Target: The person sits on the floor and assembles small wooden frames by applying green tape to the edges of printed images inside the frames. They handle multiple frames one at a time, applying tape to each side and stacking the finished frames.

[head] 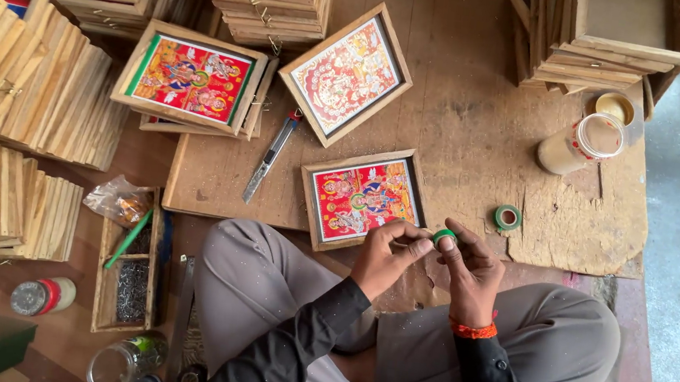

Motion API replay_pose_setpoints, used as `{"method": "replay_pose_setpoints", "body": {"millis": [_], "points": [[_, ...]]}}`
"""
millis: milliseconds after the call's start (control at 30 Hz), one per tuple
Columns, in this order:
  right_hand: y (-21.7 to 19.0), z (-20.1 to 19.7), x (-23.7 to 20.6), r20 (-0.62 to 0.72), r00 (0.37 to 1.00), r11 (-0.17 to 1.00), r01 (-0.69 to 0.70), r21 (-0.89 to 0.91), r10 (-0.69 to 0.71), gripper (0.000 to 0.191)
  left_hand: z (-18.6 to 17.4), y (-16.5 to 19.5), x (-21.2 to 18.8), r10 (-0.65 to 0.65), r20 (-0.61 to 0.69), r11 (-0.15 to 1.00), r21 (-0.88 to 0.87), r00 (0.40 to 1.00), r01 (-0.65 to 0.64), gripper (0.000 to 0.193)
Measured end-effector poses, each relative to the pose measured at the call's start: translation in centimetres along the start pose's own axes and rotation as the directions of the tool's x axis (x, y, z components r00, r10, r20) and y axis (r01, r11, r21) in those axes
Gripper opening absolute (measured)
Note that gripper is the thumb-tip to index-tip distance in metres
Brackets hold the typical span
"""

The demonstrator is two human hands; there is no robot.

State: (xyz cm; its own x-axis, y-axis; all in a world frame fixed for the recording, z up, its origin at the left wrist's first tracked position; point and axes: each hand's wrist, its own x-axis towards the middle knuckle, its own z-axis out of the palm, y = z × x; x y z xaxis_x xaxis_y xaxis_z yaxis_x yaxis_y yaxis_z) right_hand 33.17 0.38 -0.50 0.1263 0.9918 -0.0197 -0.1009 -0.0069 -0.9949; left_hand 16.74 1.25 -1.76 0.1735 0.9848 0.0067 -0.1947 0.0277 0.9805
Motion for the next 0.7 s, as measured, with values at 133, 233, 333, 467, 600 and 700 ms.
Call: {"method": "replay_pose_setpoints", "body": {"millis": [133,233,333,467,600,700], "points": [[-1.0,1.1,-0.1,0.001,0.988,0.976,0.155,-0.151,-0.156,0.032,0.3,-0.4,0.2,-0.127,-0.07,0.958,-0.267,0.989,0.104,0.021],[-2.8,1.8,-0.1,0.022,0.949,0.867,0.298,-0.4,-0.316,0.027,-0.3,-0.2,0.2,-0.222,0.019,0.86,-0.468,0.975,0.205,0.019],[-4.2,2.4,-0.3,0.052,0.908,0.741,0.372,-0.558,-0.416,0.025,-0.9,-0.3,0.8,-0.335,0.129,0.671,-0.663,0.934,0.332,0.019],[-5.2,2.6,-0.2,0.143,0.84,0.54,0.456,-0.708,-0.523,0.022,-1.8,-1.4,3.0,-0.358,0.134,0.791,-0.483,0.924,0.376,0.016],[-4.9,2.5,-0.3,0.13,0.883,0.436,0.346,-0.831,-0.452,0.012,-4.2,-1.9,7.8,0.018,0.124,0.907,0.416,0.992,-0.069,0.021],[-4.3,2.6,0.0,0.156,0.942,0.325,0.253,-0.911,-0.298,0.01,-5.6,-1.9,11.6,0.287,0.128,0.436,0.865,0.95,-0.248,0.016]]}}
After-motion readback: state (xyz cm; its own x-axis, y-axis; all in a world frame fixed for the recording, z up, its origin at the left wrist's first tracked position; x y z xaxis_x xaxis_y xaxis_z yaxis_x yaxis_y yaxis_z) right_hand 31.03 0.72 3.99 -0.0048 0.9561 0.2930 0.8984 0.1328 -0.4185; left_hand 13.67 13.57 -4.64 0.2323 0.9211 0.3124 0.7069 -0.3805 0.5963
